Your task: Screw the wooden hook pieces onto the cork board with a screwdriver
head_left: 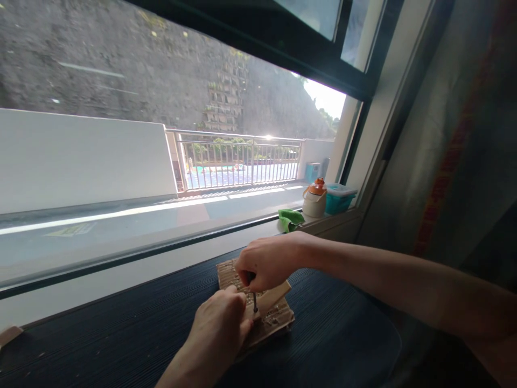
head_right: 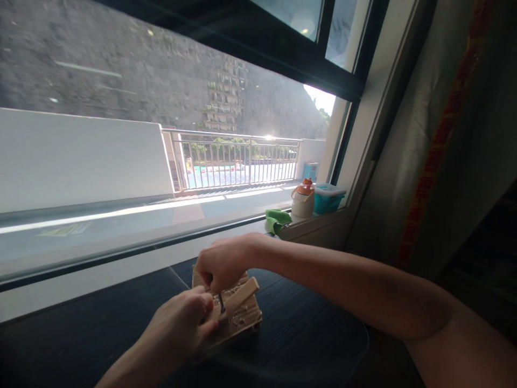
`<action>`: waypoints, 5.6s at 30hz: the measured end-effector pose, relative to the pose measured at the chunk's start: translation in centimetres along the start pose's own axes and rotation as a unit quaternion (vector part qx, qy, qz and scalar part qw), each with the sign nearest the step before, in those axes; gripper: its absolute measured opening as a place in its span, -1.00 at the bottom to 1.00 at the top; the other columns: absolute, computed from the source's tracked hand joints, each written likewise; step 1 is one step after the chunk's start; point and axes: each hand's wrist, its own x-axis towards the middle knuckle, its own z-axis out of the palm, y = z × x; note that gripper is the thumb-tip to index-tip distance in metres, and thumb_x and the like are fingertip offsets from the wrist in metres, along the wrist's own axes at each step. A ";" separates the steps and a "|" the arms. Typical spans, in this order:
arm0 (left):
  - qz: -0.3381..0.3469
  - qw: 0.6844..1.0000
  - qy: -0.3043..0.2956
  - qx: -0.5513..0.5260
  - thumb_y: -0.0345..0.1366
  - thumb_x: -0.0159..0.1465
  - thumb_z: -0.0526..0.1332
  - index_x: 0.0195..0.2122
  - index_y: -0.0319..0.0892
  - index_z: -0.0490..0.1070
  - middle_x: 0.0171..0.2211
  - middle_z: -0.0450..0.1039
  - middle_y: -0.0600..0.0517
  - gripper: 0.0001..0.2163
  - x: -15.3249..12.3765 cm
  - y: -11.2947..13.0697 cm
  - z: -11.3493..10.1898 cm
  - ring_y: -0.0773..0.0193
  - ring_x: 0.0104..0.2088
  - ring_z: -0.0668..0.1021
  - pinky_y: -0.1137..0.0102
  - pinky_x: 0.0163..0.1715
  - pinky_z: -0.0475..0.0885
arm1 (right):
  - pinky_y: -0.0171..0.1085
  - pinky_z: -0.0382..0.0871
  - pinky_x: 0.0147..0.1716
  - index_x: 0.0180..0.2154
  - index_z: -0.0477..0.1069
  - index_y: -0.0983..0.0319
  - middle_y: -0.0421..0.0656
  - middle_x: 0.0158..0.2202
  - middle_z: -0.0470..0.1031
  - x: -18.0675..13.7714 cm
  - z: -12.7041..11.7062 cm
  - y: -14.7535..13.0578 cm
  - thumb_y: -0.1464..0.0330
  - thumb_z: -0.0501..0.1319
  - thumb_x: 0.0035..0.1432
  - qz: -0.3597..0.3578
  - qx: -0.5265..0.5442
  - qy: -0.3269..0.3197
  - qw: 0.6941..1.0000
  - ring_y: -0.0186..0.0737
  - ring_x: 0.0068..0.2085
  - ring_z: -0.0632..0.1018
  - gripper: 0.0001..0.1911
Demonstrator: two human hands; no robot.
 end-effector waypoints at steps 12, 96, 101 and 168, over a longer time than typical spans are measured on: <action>0.002 1.000 -0.004 -0.008 -0.30 0.11 0.07 -0.45 -0.15 0.43 -0.33 0.47 0.00 -0.85 0.2 0.1 -0.2 0.24 -0.34 0.50 0.42 -0.38 0.29 | -0.36 0.17 -0.44 -0.32 0.44 0.24 -0.17 -0.35 0.48 -0.6 -0.8 -0.3 0.34 0.12 -0.01 0.038 -0.021 -0.012 0.999 -0.32 -0.36 0.41 -0.80; -0.024 0.997 -0.022 -0.064 -0.20 0.07 0.15 -0.38 -0.06 0.44 -0.33 0.50 0.06 -0.86 0.1 -0.8 -0.3 0.22 -0.31 0.52 0.42 -0.37 0.26 | -0.29 0.14 -0.47 -0.26 0.48 0.25 -0.07 -0.31 0.54 -2.5 -0.4 -0.9 0.29 0.03 0.10 0.096 -0.101 0.049 0.989 -0.20 -0.32 0.49 -0.69; -0.023 0.997 -0.023 -0.065 -0.20 0.08 0.14 -0.37 -0.06 0.44 -0.32 0.50 0.05 -0.85 0.0 -0.7 -0.5 0.21 -0.30 0.52 0.42 -0.36 0.26 | -0.33 0.15 -0.44 -0.22 0.48 0.14 -0.19 -0.27 0.54 -2.7 -1.0 -0.9 0.37 0.13 0.00 0.056 -0.091 0.050 0.993 -0.25 -0.26 0.48 -0.73; -0.008 0.997 -0.011 -0.075 -0.21 0.08 0.16 -0.39 -0.03 0.45 -0.34 0.50 0.05 -0.88 -0.1 -0.6 0.2 0.19 -0.31 0.52 0.41 -0.40 0.25 | -0.39 0.12 -0.50 -0.39 0.50 0.28 -0.22 -0.53 0.44 -0.1 2.1 4.1 0.18 0.19 0.01 0.070 0.064 0.094 0.991 -0.42 -0.50 0.35 -0.71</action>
